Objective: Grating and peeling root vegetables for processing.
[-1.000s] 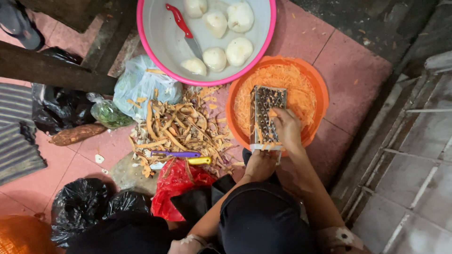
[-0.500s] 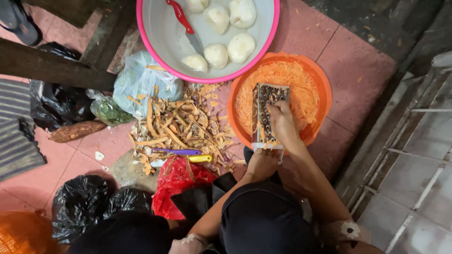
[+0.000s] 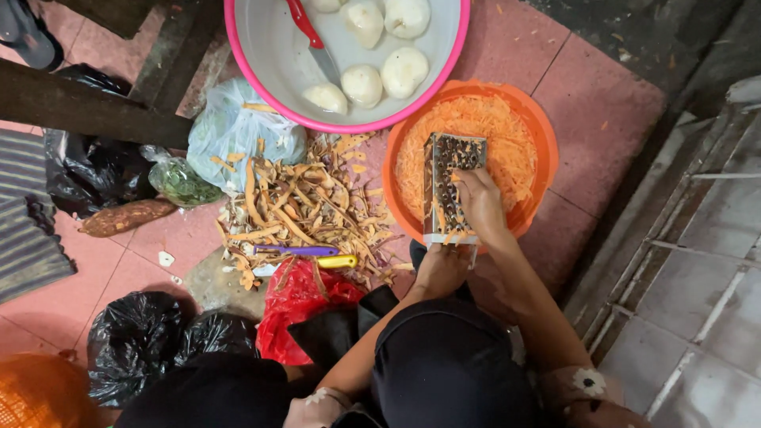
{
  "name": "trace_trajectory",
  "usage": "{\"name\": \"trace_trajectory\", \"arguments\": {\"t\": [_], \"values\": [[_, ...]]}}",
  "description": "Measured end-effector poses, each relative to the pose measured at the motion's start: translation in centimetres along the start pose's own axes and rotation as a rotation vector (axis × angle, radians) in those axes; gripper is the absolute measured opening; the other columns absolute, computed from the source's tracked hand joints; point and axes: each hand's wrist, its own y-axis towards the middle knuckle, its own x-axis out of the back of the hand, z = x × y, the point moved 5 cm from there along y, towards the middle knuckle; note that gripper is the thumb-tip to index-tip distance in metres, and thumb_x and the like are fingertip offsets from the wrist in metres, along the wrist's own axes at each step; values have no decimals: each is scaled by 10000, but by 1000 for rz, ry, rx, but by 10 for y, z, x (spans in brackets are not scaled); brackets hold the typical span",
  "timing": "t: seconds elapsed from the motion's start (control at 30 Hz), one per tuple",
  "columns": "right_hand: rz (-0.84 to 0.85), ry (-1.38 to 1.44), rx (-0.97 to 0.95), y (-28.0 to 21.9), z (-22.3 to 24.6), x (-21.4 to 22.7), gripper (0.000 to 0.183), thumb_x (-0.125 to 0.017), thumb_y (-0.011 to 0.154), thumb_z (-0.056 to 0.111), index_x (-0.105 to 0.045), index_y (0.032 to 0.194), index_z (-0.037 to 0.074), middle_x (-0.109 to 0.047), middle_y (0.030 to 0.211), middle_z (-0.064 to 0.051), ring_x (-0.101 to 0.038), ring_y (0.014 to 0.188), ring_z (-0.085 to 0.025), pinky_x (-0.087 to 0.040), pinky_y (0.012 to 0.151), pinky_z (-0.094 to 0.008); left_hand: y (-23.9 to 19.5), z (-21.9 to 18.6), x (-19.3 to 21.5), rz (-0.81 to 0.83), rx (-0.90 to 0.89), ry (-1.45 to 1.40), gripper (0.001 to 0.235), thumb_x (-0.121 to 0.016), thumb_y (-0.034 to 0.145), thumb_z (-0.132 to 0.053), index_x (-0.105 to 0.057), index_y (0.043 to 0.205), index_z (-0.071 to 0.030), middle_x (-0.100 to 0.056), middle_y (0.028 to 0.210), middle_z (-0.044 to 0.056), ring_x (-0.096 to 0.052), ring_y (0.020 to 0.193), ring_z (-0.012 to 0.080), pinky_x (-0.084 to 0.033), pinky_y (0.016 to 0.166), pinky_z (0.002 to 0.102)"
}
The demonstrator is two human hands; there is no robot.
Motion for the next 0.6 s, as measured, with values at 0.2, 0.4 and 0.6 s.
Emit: {"name": "trace_trajectory", "arguments": {"t": [0.2,0.4,0.6], "values": [[-3,12,-18,38,-17,-33,211,-656,982,81,-743,1173,57,-637,962,-137,-694,930,-366,-584,788,-415,2,4,-6,20,-61,6,285,-517,820,-206,-690,862,16,-612,658,170,-545,582,351,-347,587,528],[-20,126,-90,35,-10,-11,272,-664,950,3,-751,1205,43,-588,967,-180,-653,936,-456,-558,806,-476,-8,-3,-4,32,-20,29,328,-520,796,-266,-695,880,-2,-628,667,127,-578,602,319,-332,596,495],[-48,111,-223,-24,56,4,242,-710,956,89,-753,1195,100,-635,1049,-122,-657,1056,-291,-530,949,-349,-28,-4,-40,129,-59,8,281,-477,869,-193,-674,811,-2,-597,623,167,-536,532,346,-334,554,479]]}}
